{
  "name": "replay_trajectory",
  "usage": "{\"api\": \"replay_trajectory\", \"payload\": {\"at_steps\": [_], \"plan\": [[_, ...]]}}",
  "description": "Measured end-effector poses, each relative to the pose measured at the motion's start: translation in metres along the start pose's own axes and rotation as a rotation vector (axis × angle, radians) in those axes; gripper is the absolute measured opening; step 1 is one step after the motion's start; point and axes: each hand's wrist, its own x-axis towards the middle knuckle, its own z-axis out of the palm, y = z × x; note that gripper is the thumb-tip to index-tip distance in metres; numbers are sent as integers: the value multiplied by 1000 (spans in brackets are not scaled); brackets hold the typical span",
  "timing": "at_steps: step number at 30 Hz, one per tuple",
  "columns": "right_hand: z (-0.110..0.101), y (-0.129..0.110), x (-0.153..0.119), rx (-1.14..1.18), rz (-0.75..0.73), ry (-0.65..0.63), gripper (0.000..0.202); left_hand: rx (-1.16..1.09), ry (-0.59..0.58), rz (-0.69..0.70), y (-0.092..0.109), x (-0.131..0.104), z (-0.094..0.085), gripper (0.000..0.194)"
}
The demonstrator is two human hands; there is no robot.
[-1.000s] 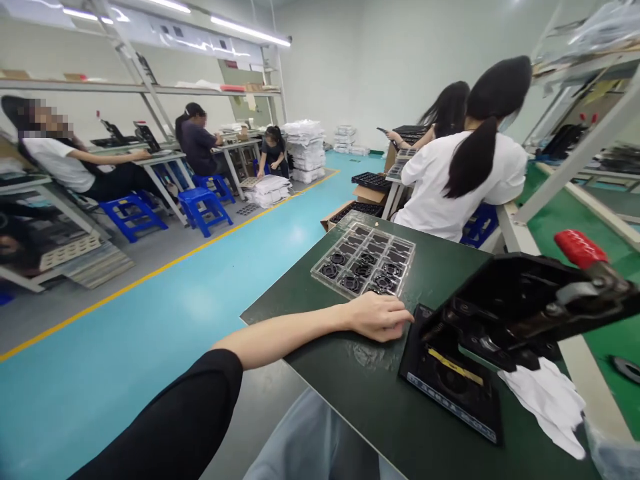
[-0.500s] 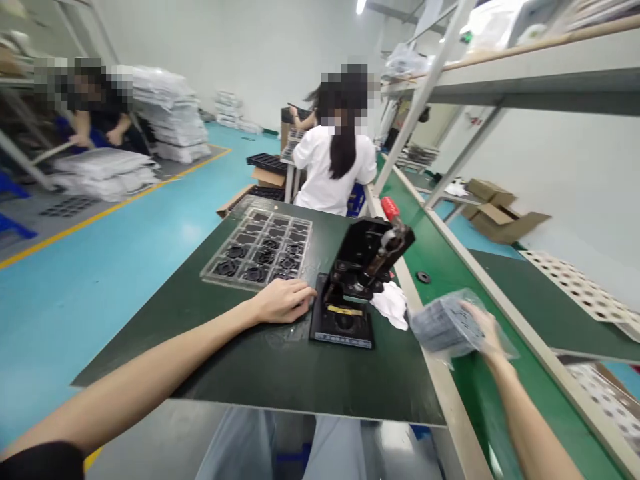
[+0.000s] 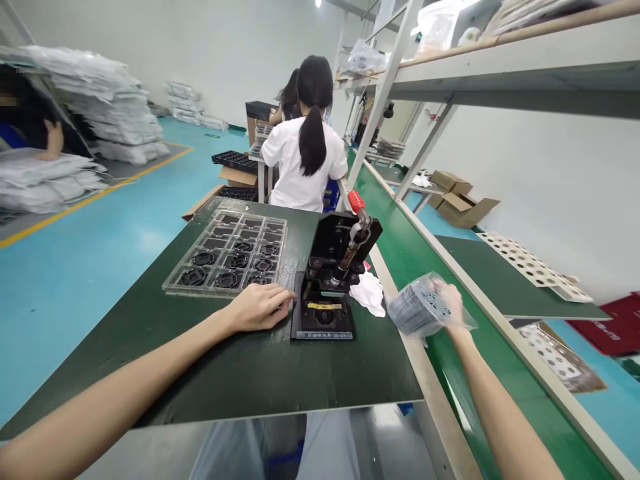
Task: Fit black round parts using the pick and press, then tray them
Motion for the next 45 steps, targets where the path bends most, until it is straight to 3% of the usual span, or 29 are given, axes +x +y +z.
{"api": "replay_trajectory", "payload": {"at_steps": [3, 6, 8, 11, 14, 17, 20, 25, 27, 31, 38, 42, 45], "plan": [[-55, -7, -46, -37, 135, 196, 44, 6, 90, 77, 15, 3, -6, 19], [-93, -38, -104, -15, 178, 356, 41, -51, 150, 188, 43, 6, -12, 19], [-99, -70, -137, 41, -42, 247, 27, -134, 114, 250, 65, 8, -13, 18], [-83, -122, -163, 247, -482, -141, 25, -284, -34, 265, 89, 8, -11, 25], [-53, -164, -162, 368, -683, -334, 26, -459, -157, 212, 96, 7, -8, 41], [-34, -182, -150, 418, -668, -420, 14, -539, -191, 105, 92, 5, -6, 56], [-32, -178, -141, 508, -467, -454, 19, -518, -210, 58, 89, 3, -5, 61], [-37, -166, -137, 738, 79, -322, 45, -474, -229, 122, 92, 2, -1, 36], [-31, -170, -132, 792, 143, -263, 52, -465, -230, 131, 92, 2, -1, 30], [-7, -191, -114, 729, -19, -159, 56, -452, -250, 145, 90, 2, -1, 28], [30, -200, -106, 673, -271, -190, 44, -438, -248, 120, 93, 1, -1, 33], [36, -194, -111, 637, -261, -212, 32, -482, -239, 98, 93, 0, 0, 45], [33, -195, -109, 679, -226, -228, 33, -523, -257, 78, 91, 1, -1, 47]]}}
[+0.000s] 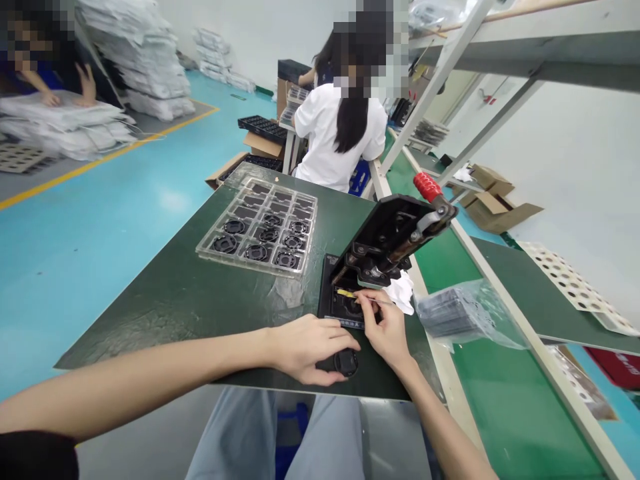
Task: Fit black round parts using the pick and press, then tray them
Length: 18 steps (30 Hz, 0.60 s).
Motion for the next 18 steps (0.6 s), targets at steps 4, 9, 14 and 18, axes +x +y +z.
{"api": "replay_trajectory", "payload": {"at_steps": [4, 9, 14, 18], "plan": [[-16, -17, -1, 57, 79, 245, 42, -68, -29, -16, -2, 0, -2, 46], [-31, -44, -35, 115, 141, 86, 41, -143, -31, -50, -4, 0, -2, 53], [-22, -42, -64, 151, 108, 113, 35, -250, -62, -131, -3, 2, -1, 57], [-23, -32, -61, 118, 139, 73, 36, -295, -59, -156, -2, 3, -3, 56]]}}
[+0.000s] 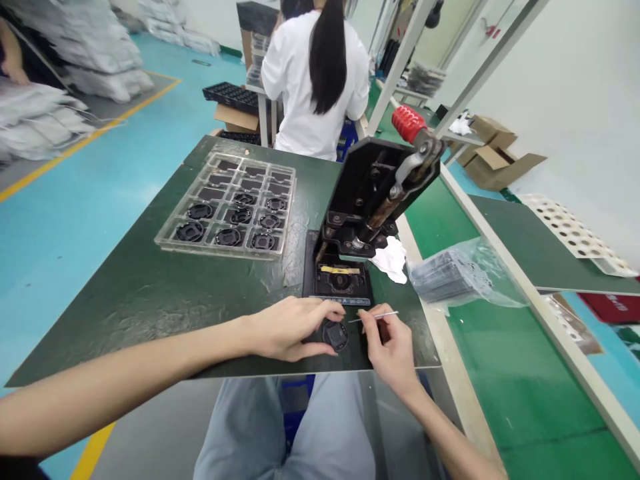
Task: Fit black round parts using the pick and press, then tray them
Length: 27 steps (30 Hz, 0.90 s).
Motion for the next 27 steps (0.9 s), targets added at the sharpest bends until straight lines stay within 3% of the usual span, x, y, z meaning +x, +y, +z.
{"api": "replay_trajectory", "payload": {"at_steps": [9, 27], "plan": [[-2, 3, -7, 19, -46, -56, 31, 131, -18, 43, 2, 0, -4, 53], [1, 1, -8, -92, -261, -126, 24, 99, 35, 112, -2, 0, 3, 47]]}}
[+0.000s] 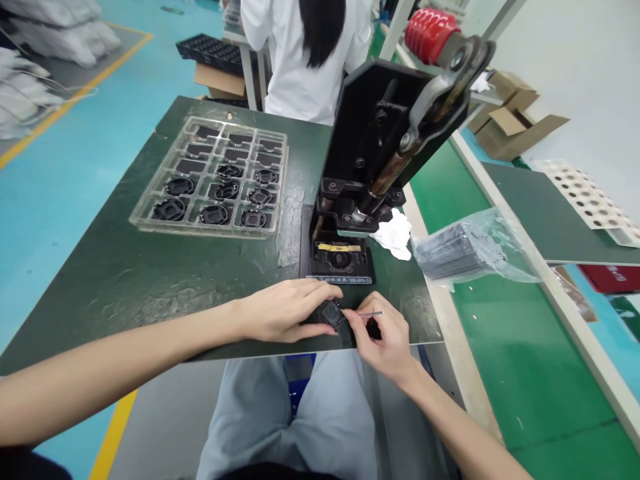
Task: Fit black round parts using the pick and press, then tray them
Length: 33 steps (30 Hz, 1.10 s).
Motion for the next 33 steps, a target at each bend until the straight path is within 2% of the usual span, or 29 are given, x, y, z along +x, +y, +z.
{"api": "replay_trajectory", "payload": {"at_steps": [11, 17, 19, 21, 23, 25, 27, 30, 33], "plan": [[2, -3, 2, -94, -115, -69, 26, -49, 9, -1, -1, 0, 2, 42], [6, -5, 4, -90, -68, -79, 31, -64, -3, -29, -1, 0, 3, 43], [7, -5, 4, -55, -5, -76, 32, -73, -11, -44, 0, 0, 3, 43], [5, -5, 4, 26, 83, -29, 30, -78, -8, -68, 1, 1, 3, 43], [2, -6, 4, 100, 161, 83, 27, -67, -1, -81, 2, 1, 3, 44], [-2, -6, 3, 108, 215, 200, 28, -42, 6, -75, 2, 2, 3, 45], [-4, -7, 3, 61, 261, 257, 27, -11, 16, -62, 3, 2, 3, 45], [-5, -7, 1, -1, 186, 176, 24, 43, 25, -61, 6, 2, 2, 43], [-4, -7, 0, -53, -1, 20, 43, 134, 23, -105, 10, 1, -1, 45]]}}
